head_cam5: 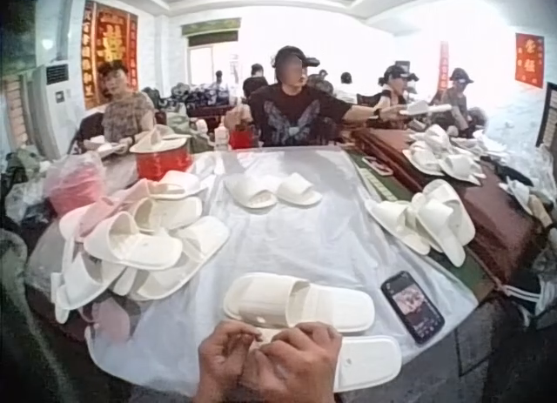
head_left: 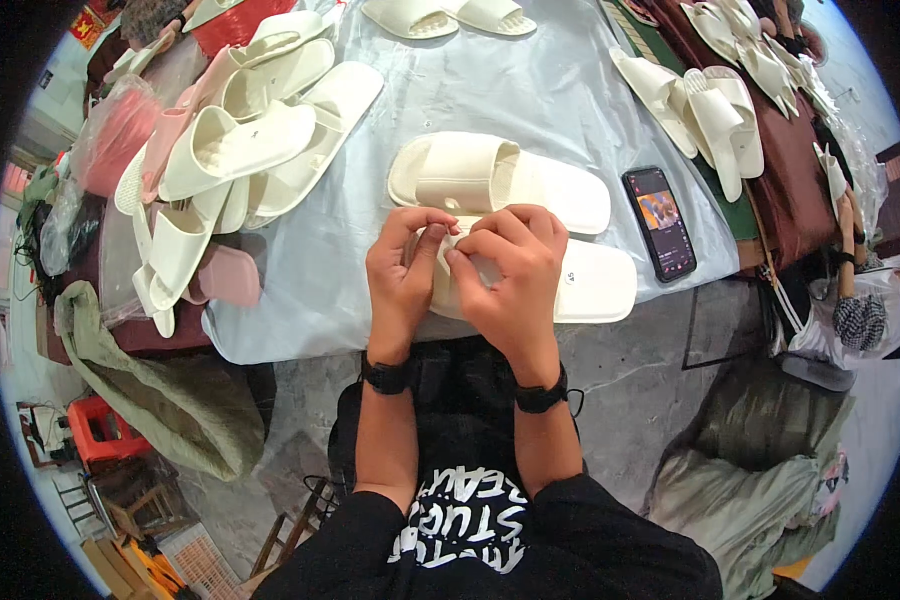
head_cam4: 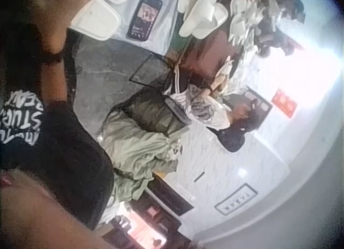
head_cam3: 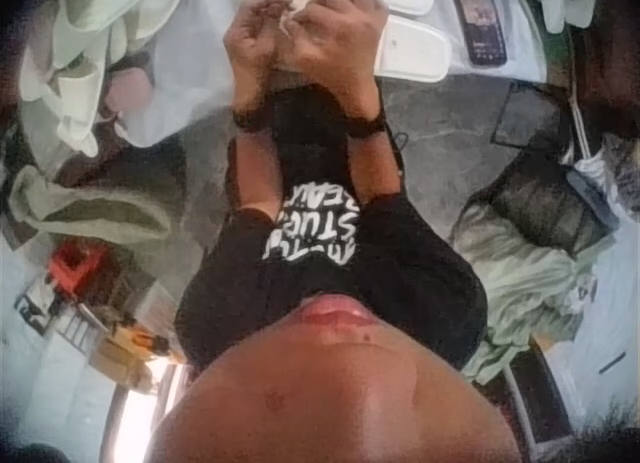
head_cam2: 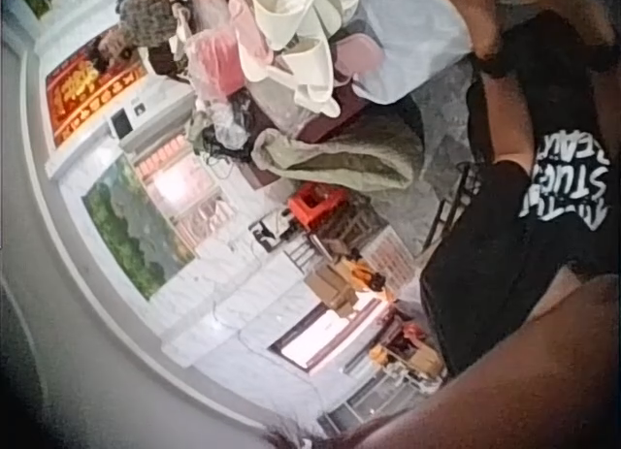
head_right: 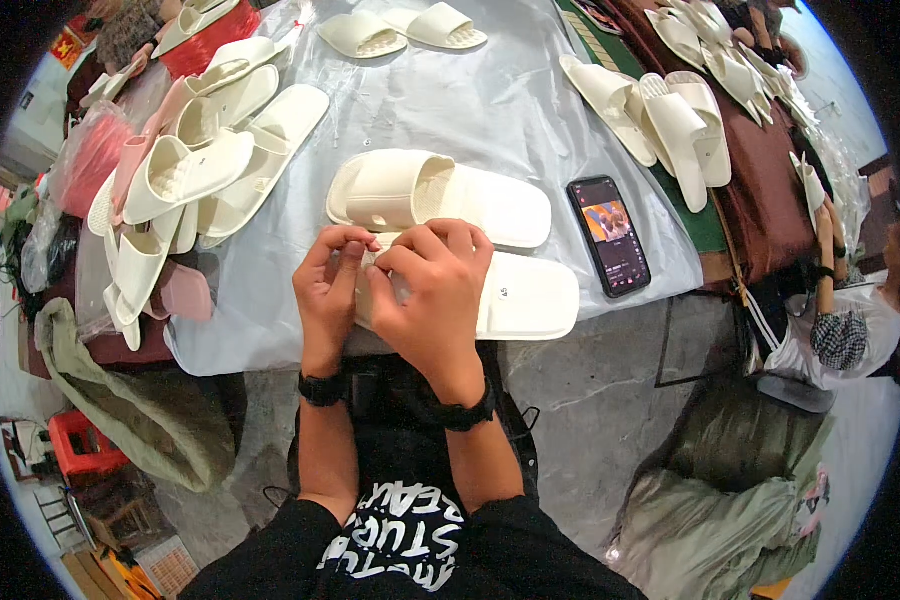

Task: Manually attaching the upper straps to the soles of slippers.

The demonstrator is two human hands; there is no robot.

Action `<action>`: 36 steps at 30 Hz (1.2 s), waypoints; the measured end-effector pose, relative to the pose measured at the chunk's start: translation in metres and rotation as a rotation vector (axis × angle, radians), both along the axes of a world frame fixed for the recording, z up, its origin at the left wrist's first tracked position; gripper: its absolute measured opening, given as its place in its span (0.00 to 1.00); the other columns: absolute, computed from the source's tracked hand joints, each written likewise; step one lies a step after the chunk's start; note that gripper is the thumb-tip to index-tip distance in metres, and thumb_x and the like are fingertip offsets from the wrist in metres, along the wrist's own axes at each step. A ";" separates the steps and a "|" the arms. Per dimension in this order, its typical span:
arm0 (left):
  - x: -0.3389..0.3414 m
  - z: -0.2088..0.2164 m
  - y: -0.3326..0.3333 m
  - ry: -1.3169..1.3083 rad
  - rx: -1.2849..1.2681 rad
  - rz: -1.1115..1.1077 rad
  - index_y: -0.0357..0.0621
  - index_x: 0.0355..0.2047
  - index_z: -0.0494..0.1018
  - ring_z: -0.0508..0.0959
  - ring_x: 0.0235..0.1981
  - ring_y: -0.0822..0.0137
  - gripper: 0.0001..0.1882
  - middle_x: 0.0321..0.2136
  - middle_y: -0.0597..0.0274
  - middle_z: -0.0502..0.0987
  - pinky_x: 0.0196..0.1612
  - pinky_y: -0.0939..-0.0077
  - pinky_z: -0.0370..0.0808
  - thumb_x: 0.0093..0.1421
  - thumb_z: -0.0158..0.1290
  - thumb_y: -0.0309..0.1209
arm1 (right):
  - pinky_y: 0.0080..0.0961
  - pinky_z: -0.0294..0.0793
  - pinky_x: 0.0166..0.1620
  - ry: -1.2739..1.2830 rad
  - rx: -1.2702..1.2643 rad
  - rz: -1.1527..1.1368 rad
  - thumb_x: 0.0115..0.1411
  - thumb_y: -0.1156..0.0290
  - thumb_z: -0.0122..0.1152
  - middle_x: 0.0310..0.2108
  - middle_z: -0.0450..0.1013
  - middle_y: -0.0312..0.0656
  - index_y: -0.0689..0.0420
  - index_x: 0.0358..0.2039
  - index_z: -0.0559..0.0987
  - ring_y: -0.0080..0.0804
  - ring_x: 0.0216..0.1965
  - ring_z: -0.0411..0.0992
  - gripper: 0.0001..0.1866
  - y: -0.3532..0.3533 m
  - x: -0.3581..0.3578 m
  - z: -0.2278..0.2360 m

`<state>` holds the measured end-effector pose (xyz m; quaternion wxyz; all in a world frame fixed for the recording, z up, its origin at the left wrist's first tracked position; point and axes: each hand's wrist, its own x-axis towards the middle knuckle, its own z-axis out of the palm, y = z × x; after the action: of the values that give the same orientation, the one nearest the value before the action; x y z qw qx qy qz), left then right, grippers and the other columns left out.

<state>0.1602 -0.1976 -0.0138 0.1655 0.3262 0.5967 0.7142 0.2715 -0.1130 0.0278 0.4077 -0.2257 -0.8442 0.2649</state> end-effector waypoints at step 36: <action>-0.003 -0.006 0.001 0.068 0.004 0.016 0.36 0.42 0.81 0.83 0.42 0.66 0.04 0.39 0.58 0.84 0.49 0.73 0.77 0.68 0.59 0.21 | 0.47 0.61 0.60 0.015 0.007 -0.022 0.51 0.73 0.69 0.32 0.78 0.36 0.56 0.24 0.82 0.42 0.46 0.73 0.03 -0.001 -0.003 -0.002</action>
<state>0.1569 -0.1961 -0.0197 0.1389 0.3460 0.6031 0.7052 0.2687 -0.1136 0.0256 0.4175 -0.2317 -0.8395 0.2592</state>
